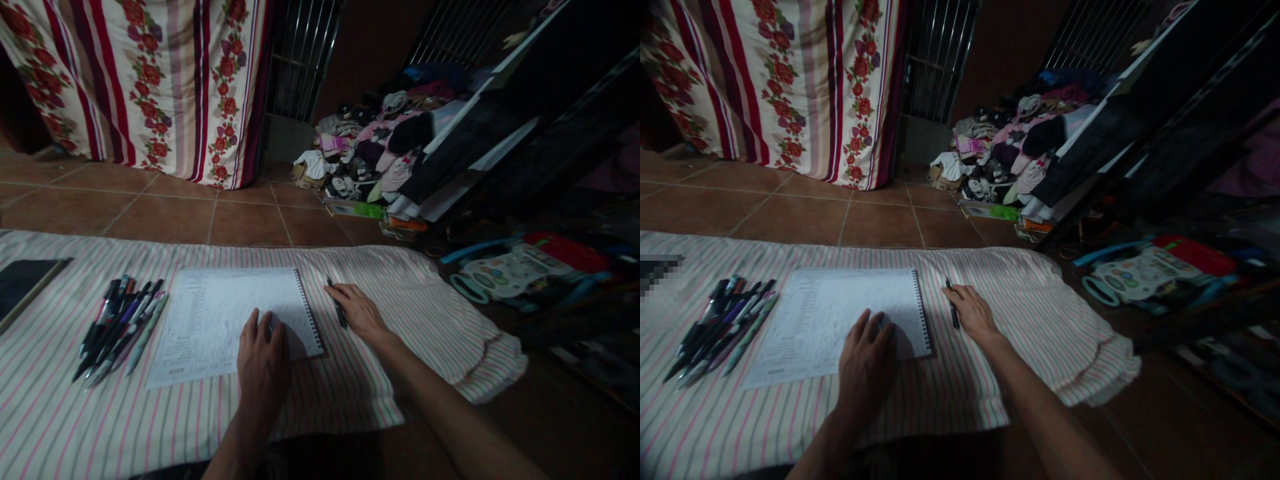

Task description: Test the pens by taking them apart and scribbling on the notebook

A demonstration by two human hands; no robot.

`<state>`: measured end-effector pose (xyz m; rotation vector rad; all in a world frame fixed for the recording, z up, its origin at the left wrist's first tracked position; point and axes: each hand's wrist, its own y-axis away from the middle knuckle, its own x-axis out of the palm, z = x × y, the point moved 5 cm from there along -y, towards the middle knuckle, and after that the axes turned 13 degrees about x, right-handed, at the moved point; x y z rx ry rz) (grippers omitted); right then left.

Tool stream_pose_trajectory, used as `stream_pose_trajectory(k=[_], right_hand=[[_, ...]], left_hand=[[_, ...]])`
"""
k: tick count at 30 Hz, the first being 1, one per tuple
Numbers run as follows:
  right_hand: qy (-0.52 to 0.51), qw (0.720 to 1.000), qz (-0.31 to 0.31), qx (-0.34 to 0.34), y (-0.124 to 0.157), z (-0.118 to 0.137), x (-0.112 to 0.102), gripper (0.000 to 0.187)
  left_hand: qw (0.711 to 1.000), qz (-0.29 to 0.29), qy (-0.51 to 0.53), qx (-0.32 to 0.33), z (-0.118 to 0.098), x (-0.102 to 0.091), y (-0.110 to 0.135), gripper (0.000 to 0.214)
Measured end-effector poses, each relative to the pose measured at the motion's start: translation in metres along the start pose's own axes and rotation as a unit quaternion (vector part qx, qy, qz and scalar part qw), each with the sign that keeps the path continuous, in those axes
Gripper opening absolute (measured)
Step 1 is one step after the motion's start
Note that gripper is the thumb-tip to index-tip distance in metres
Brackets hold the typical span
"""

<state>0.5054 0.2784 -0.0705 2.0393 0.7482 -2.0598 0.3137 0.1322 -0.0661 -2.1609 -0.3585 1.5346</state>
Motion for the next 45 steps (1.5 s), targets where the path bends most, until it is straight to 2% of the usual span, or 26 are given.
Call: stream_pose_trajectory(k=[4, 9, 12, 14, 18, 22, 28, 31, 35, 41, 45], right_hand=[[-0.026, 1.000, 0.001, -0.006, 0.002, -0.006, 0.001, 0.060], [-0.091, 0.995, -0.016, 0.024, 0.001, -0.013, 0.003, 0.063], [-0.118, 0.993, -0.003, 0.032, -0.002, -0.016, 0.003, 0.065], [-0.134, 0.990, 0.016, 0.048, -0.003, -0.019, 0.002, 0.062], [-0.200, 0.969, 0.041, 0.141, -0.004, -0.022, -0.003, 0.045], [-0.188, 0.964, 0.051, 0.182, 0.001, -0.011, -0.008, 0.034], [-0.139, 0.975, 0.009, 0.170, 0.004, 0.001, -0.007, 0.034], [-0.123, 0.979, -0.047, 0.158, 0.001, 0.011, -0.011, 0.033], [-0.161, 0.967, -0.150, 0.128, 0.000, 0.051, -0.028, 0.032], [-0.264, 0.956, -0.123, -0.012, 0.019, 0.162, -0.052, 0.027], [-0.304, 0.946, -0.088, -0.072, 0.042, 0.216, -0.060, 0.025]], left_hand=[[1.000, 0.004, 0.000, 0.006, 0.001, 0.001, 0.001, 0.029], [1.000, -0.001, -0.002, 0.010, 0.001, 0.000, 0.002, 0.031], [1.000, 0.002, -0.002, 0.010, 0.001, 0.000, 0.002, 0.031], [1.000, 0.002, 0.000, 0.008, 0.002, 0.000, 0.002, 0.031], [1.000, -0.002, 0.005, 0.010, 0.002, 0.001, 0.004, 0.029], [1.000, -0.015, 0.005, 0.018, 0.000, -0.001, 0.009, 0.029], [1.000, -0.019, 0.002, 0.022, 0.005, -0.015, 0.015, 0.030], [0.999, -0.031, 0.004, 0.010, 0.013, -0.022, 0.019, 0.029], [0.999, -0.040, -0.006, -0.004, 0.027, -0.031, 0.020, 0.025], [0.997, -0.066, -0.041, -0.026, 0.052, -0.052, 0.025, 0.018], [0.991, -0.091, -0.086, -0.052, 0.077, -0.069, 0.032, 0.020]])
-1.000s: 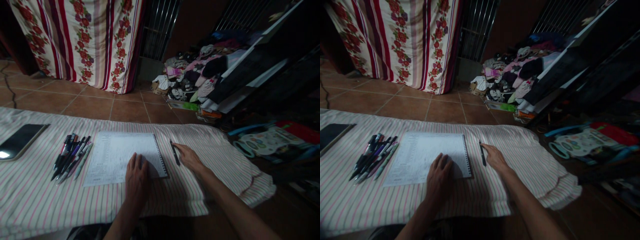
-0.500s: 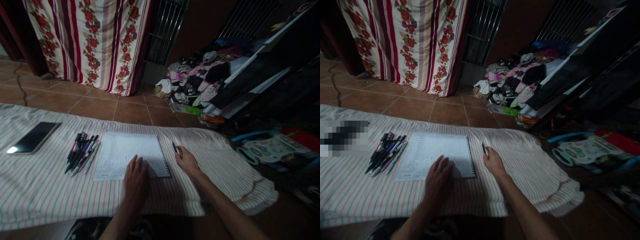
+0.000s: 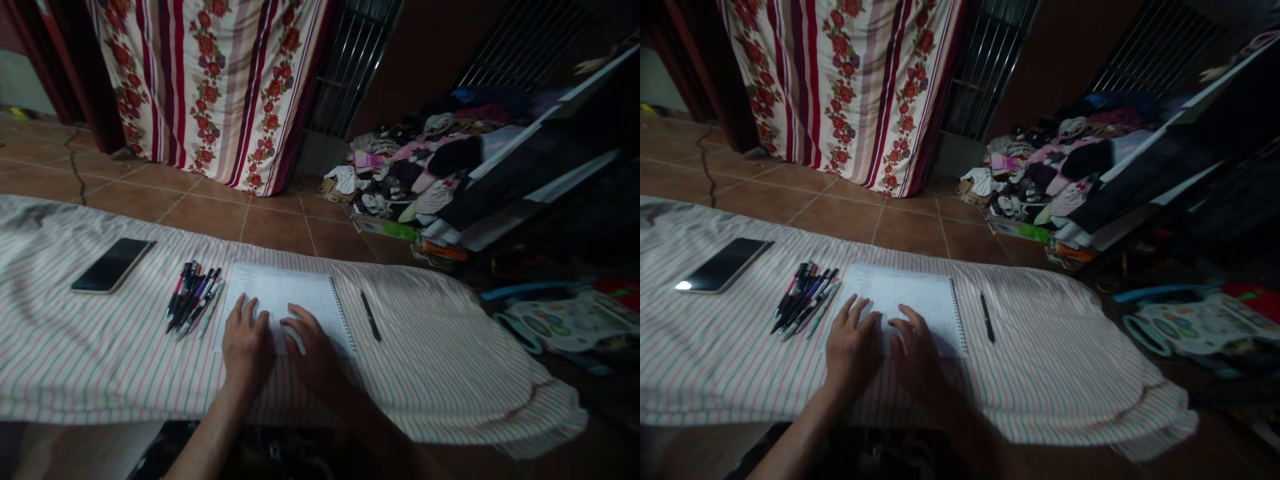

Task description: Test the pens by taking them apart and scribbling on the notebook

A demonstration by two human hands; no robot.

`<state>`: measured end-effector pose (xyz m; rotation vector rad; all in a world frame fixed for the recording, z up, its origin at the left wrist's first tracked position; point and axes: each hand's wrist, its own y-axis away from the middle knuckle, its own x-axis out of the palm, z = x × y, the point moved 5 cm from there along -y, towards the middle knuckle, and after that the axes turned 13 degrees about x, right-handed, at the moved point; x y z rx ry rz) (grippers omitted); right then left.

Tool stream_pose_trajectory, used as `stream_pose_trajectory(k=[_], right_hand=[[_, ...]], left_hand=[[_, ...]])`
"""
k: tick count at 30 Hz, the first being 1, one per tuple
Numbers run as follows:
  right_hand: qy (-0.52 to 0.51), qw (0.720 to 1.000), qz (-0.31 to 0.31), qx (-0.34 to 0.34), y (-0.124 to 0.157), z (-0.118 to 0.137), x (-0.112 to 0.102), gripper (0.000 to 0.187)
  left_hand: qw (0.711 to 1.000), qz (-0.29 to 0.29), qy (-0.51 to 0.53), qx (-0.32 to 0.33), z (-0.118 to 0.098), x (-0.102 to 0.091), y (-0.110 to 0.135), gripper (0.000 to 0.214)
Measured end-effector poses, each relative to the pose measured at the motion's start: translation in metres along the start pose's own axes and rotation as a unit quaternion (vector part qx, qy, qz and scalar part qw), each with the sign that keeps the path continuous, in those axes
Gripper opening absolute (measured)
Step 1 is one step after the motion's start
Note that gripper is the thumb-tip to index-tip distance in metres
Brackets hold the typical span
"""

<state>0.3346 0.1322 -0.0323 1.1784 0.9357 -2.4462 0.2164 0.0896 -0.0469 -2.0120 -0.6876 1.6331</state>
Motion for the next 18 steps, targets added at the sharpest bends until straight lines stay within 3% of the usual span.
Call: stream_pose_trajectory(k=[6, 11, 14, 18], right_hand=[[-0.089, 0.993, 0.055, 0.062, 0.006, 0.029, 0.015, 0.022], [-0.223, 0.960, 0.050, 0.161, -0.001, 0.045, 0.027, 0.020], [-0.278, 0.942, 0.087, 0.166, 0.004, 0.061, 0.038, 0.023], [-0.271, 0.939, 0.134, 0.163, 0.019, 0.075, 0.050, 0.023]], left_hand=[[0.995, -0.013, -0.072, -0.071, 0.045, -0.016, 0.002, 0.021], [0.992, -0.008, -0.090, -0.091, 0.063, -0.024, 0.008, 0.021], [0.990, -0.014, -0.094, -0.103, 0.072, -0.029, 0.015, 0.022], [0.989, -0.005, -0.091, -0.114, 0.083, -0.035, 0.022, 0.024]])
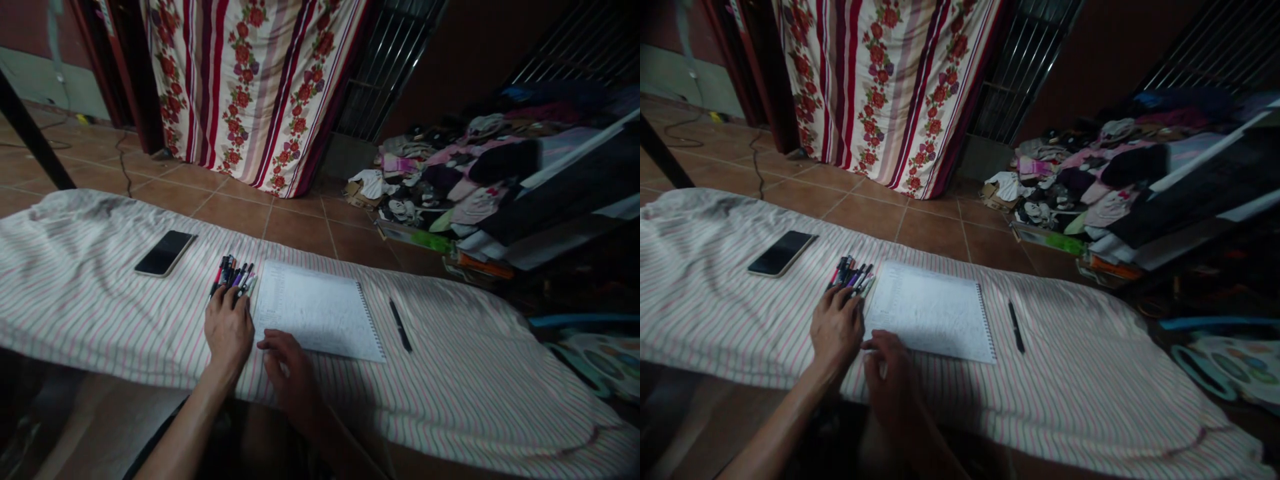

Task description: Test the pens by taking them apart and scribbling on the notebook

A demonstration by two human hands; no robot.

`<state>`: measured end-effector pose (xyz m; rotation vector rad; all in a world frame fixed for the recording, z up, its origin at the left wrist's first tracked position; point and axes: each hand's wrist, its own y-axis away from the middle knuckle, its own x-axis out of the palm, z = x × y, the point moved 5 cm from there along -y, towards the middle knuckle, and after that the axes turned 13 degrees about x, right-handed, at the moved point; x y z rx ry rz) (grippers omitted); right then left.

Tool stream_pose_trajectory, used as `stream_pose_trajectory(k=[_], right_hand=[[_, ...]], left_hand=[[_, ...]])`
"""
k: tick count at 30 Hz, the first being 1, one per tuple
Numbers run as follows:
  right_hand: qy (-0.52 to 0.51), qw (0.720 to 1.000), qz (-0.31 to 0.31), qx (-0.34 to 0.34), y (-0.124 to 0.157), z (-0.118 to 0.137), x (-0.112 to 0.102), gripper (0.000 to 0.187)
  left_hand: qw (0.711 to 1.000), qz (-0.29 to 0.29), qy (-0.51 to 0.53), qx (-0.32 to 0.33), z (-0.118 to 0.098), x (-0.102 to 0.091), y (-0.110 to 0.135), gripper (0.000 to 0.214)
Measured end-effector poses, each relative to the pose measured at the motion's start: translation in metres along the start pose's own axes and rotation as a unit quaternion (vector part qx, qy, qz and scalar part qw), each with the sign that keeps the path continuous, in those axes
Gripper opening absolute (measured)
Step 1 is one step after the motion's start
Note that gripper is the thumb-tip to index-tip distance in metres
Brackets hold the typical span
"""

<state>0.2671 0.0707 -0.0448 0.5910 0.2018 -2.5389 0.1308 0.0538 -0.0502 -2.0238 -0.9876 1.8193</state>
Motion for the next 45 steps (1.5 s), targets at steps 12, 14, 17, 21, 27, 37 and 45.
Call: stream_pose_trajectory(k=[12, 14, 17, 21, 27, 37, 45], right_hand=[[0.046, 0.996, -0.048, -0.063, 0.010, -0.025, 0.005, 0.026], [0.052, 0.995, -0.047, -0.069, 0.008, -0.029, 0.006, 0.027], [0.062, 0.996, -0.042, -0.055, 0.004, -0.035, 0.007, 0.027], [0.077, 0.995, -0.044, -0.051, 0.004, -0.034, 0.007, 0.026], [0.085, 0.994, -0.043, -0.049, 0.005, -0.029, 0.007, 0.025], [0.102, 0.993, -0.032, -0.042, 0.002, -0.029, 0.009, 0.024], [0.083, 0.995, -0.042, -0.045, 0.003, -0.030, 0.008, 0.026]], left_hand=[[1.000, -0.008, 0.028, -0.006, 0.008, -0.003, -0.001, 0.028], [0.998, -0.025, 0.046, -0.022, 0.014, -0.007, -0.002, 0.028], [0.994, -0.049, 0.075, -0.064, 0.033, -0.013, -0.001, 0.029], [0.990, -0.044, 0.061, -0.121, 0.062, -0.015, 0.006, 0.028], [0.991, -0.016, 0.033, -0.128, 0.069, -0.012, 0.007, 0.028], [0.997, 0.009, -0.045, -0.058, 0.044, -0.020, 0.003, 0.029], [0.996, 0.032, -0.066, -0.047, 0.044, -0.016, 0.001, 0.029]])
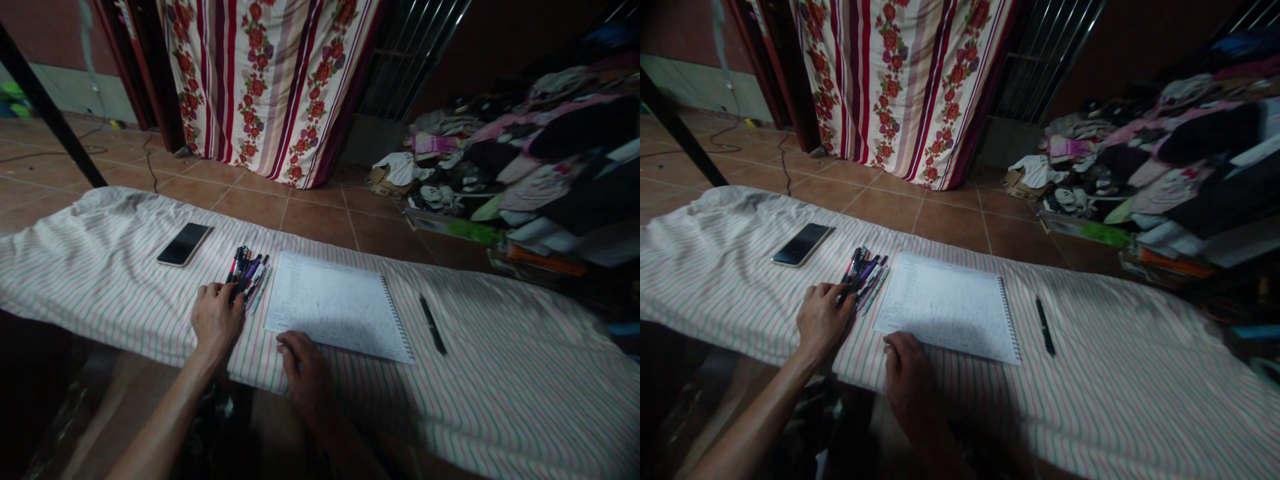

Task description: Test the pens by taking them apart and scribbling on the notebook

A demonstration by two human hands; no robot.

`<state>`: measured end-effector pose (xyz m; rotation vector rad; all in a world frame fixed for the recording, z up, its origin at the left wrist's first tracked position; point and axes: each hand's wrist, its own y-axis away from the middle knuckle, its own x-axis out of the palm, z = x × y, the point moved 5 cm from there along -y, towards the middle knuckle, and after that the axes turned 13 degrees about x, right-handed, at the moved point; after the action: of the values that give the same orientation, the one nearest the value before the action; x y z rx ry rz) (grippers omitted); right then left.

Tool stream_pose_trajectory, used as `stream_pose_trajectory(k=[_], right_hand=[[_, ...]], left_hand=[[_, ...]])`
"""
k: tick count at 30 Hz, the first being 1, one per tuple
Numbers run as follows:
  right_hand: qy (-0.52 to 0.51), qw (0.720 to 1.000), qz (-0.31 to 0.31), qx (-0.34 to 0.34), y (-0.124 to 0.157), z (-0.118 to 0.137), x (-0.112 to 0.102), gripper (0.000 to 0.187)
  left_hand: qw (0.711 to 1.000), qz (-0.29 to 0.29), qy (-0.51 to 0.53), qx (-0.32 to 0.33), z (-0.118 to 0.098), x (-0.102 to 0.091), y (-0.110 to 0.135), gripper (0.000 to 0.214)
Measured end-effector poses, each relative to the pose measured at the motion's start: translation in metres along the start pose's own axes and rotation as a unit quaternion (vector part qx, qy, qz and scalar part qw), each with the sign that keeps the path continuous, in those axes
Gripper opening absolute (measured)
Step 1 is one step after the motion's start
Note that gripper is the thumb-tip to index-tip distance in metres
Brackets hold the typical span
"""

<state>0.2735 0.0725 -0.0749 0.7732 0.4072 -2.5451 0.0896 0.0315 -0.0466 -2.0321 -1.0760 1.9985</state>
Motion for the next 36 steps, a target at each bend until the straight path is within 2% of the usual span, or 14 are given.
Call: stream_pose_trajectory(k=[9, 13, 17, 19, 22, 27, 32, 36], right_hand=[[-0.006, 1.000, 0.001, -0.005, -0.001, 0.003, -0.002, 0.025], [-0.022, 1.000, 0.006, 0.021, -0.001, -0.002, 0.000, 0.025], [-0.099, 0.991, 0.026, 0.087, -0.003, -0.003, 0.000, 0.024], [-0.154, 0.981, 0.036, 0.114, -0.005, -0.001, -0.002, 0.025], [-0.239, 0.961, 0.023, 0.140, -0.011, 0.000, -0.008, 0.031], [-0.279, 0.943, -0.025, 0.181, -0.019, -0.006, -0.025, 0.036], [-0.292, 0.933, -0.060, 0.204, -0.020, -0.008, -0.042, 0.030], [-0.329, 0.920, -0.067, 0.203, -0.020, -0.011, -0.047, 0.027]], left_hand=[[0.998, -0.053, 0.009, -0.022, 0.003, -0.002, -0.001, 0.028], [0.989, -0.131, 0.053, -0.040, 0.003, -0.007, 0.001, 0.026], [0.963, -0.200, 0.177, -0.044, -0.016, -0.016, 0.005, 0.021], [0.947, -0.200, 0.247, -0.050, -0.032, -0.018, 0.010, 0.018], [0.922, -0.162, 0.347, -0.060, -0.058, -0.014, 0.018, 0.017], [0.885, -0.086, 0.458, -0.005, -0.094, -0.005, 0.032, 0.016], [0.882, -0.056, 0.466, 0.035, -0.109, -0.001, 0.040, 0.017], [0.889, -0.023, 0.455, 0.040, -0.111, -0.003, 0.034, 0.020]])
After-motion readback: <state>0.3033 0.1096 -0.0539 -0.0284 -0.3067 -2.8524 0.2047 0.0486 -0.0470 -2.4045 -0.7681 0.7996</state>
